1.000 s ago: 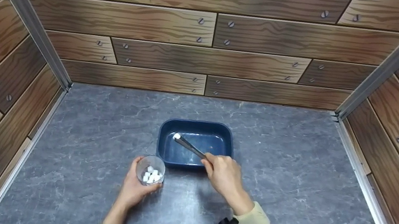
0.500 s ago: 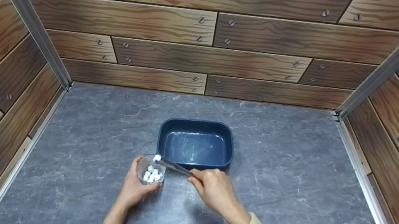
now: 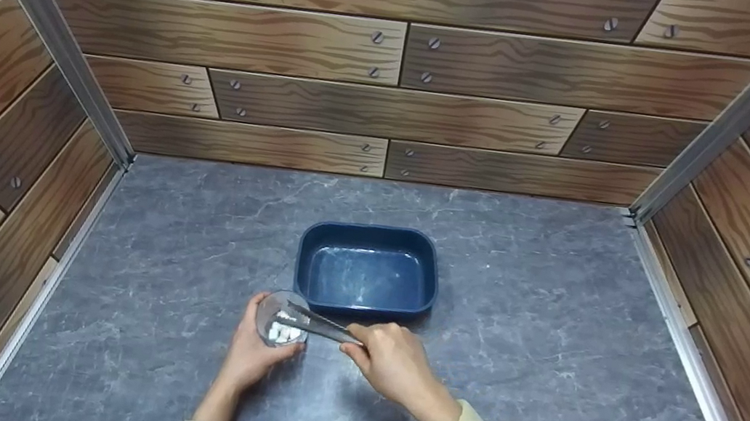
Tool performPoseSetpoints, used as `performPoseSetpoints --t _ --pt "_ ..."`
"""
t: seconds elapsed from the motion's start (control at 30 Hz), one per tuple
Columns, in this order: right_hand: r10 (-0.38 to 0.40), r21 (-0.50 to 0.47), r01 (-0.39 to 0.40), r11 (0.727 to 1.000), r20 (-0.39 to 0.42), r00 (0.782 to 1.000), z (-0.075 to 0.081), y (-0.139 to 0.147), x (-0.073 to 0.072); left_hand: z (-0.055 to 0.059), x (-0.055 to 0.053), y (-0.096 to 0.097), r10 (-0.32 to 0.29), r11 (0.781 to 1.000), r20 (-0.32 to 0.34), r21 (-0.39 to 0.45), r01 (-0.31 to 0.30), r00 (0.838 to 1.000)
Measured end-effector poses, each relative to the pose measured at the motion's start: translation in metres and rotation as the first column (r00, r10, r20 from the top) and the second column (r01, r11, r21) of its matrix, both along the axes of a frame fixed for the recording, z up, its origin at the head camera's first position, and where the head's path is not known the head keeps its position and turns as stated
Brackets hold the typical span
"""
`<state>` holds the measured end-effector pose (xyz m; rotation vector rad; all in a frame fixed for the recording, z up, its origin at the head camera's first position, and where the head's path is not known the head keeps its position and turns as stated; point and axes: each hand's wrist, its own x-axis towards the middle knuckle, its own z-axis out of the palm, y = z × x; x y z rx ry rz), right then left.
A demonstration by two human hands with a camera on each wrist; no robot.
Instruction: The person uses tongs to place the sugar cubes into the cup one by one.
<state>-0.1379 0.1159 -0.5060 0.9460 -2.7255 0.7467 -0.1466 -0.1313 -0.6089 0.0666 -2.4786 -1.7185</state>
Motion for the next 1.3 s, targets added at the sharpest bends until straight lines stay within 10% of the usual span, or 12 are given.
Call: performPoseSetpoints --t 0.77,1.3 --pt "-0.228 -0.079 0.23 0.97 0.032 0.973 -0.009 0.035 -0.009 0.0 0.001 0.002 -0.007 1.0 0.001 0.011 0.007 1.0" --pt "-0.532 -0.137 0.558 0.818 0.188 0.826 -0.031 0.098 -0.014 0.002 0.001 -0.001 -0.005 1.0 0.052 -0.011 0.006 0.999"
